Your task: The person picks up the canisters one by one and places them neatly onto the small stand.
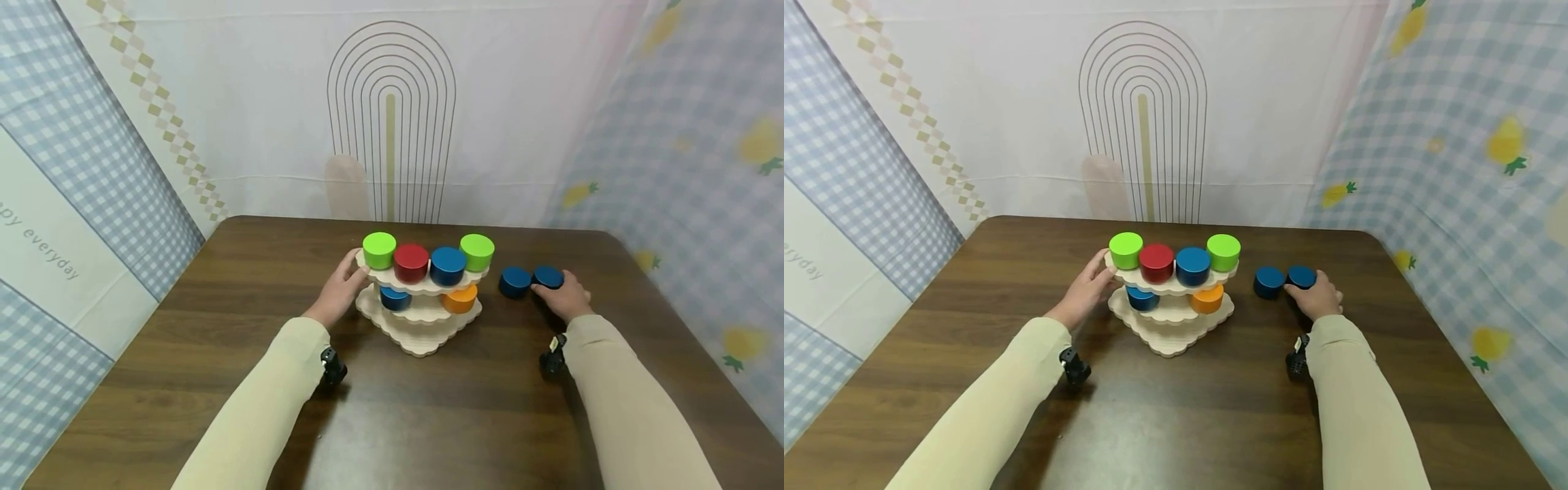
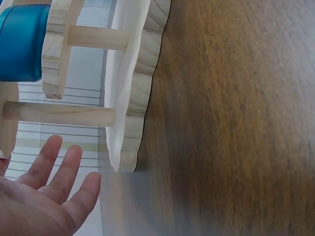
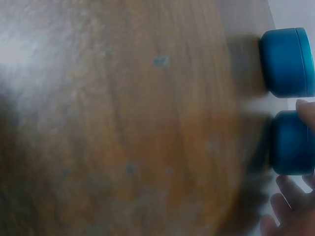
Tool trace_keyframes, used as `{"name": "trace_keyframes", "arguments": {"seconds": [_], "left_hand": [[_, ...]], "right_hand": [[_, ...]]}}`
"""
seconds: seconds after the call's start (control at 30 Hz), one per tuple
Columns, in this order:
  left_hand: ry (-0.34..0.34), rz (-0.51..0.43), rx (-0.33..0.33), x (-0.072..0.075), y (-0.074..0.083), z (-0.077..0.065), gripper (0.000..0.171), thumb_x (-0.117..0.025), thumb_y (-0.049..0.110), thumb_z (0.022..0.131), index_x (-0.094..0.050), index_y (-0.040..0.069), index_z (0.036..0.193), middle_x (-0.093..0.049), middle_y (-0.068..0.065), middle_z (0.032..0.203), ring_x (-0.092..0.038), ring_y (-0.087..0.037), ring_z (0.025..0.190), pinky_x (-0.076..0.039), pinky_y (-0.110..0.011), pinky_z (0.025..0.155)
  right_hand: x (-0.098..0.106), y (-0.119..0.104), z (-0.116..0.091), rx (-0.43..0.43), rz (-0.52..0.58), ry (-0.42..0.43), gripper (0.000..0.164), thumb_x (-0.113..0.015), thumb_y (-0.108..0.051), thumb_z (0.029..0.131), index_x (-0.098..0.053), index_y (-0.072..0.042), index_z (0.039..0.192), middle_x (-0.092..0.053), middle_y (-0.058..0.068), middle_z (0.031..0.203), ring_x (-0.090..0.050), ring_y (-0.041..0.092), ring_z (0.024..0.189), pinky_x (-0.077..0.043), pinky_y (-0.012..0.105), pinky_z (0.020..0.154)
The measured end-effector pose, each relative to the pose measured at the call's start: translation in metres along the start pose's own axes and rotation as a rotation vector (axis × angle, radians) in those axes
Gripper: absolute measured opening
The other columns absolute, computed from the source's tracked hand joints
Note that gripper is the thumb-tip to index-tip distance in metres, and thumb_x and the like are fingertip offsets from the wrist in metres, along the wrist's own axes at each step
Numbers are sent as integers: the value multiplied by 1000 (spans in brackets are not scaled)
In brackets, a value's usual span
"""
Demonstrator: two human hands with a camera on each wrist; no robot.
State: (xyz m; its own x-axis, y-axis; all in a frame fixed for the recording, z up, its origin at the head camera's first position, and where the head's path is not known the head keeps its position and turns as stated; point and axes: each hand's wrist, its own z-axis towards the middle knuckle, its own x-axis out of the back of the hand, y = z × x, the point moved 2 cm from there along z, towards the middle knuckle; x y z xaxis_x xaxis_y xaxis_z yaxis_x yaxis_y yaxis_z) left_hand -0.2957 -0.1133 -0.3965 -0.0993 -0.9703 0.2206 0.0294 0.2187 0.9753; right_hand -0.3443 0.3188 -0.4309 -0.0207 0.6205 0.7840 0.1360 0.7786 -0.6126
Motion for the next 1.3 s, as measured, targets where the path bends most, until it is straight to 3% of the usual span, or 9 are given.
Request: {"name": "trace_keyframes", "arguments": {"seconds": [0.43, 0.63, 0.8, 1.03, 1.3], "left_hand": [[-1, -1, -3, -2, 0, 1, 53, -47, 33, 101, -28, 24, 150, -39, -13, 147, -51, -31, 124, -39, -43, 107], [2, 21, 2, -1, 1, 1, 53, -47, 37, 100, -29, 27, 150, -37, -11, 149, -52, -31, 123, -39, -43, 107], [10, 29, 20, 0, -1, 1, 56, -46, 39, 100, -27, 27, 151, -34, -11, 151, -51, -31, 124, -37, -44, 109], [13, 33, 31, 0, 0, 0, 56, -46, 40, 100, -26, 27, 151, -33, -11, 152, -52, -31, 124, -36, -45, 109], [15, 42, 23, 0, 2, -1, 54, -45, 38, 101, -28, 26, 150, -36, -13, 150, -52, -35, 124, -37, -47, 108]], "right_hand": [[0, 1, 2, 17, -72, 14, 82, -48, -43, 97, -18, 19, 143, -25, 42, 141, -27, 56, 128, -16, 65, 103], [1, -1, -3, 35, -5, 102, 80, -56, -41, 94, -27, 18, 140, -33, 41, 137, -30, 56, 124, -18, 65, 102], [1, 2, -7, 31, 80, 173, 84, -60, -48, 89, -32, 15, 139, -35, 38, 135, -28, 54, 124, -25, 67, 101], [5, 0, -20, 66, 151, 169, 81, -61, -44, 91, -33, 16, 138, -33, 38, 132, -25, 52, 123, -33, 65, 96], [9, 0, -32, 103, 107, 177, 73, -60, -39, 93, -36, 16, 135, -36, 37, 129, -28, 50, 120, -35, 64, 93]]}}
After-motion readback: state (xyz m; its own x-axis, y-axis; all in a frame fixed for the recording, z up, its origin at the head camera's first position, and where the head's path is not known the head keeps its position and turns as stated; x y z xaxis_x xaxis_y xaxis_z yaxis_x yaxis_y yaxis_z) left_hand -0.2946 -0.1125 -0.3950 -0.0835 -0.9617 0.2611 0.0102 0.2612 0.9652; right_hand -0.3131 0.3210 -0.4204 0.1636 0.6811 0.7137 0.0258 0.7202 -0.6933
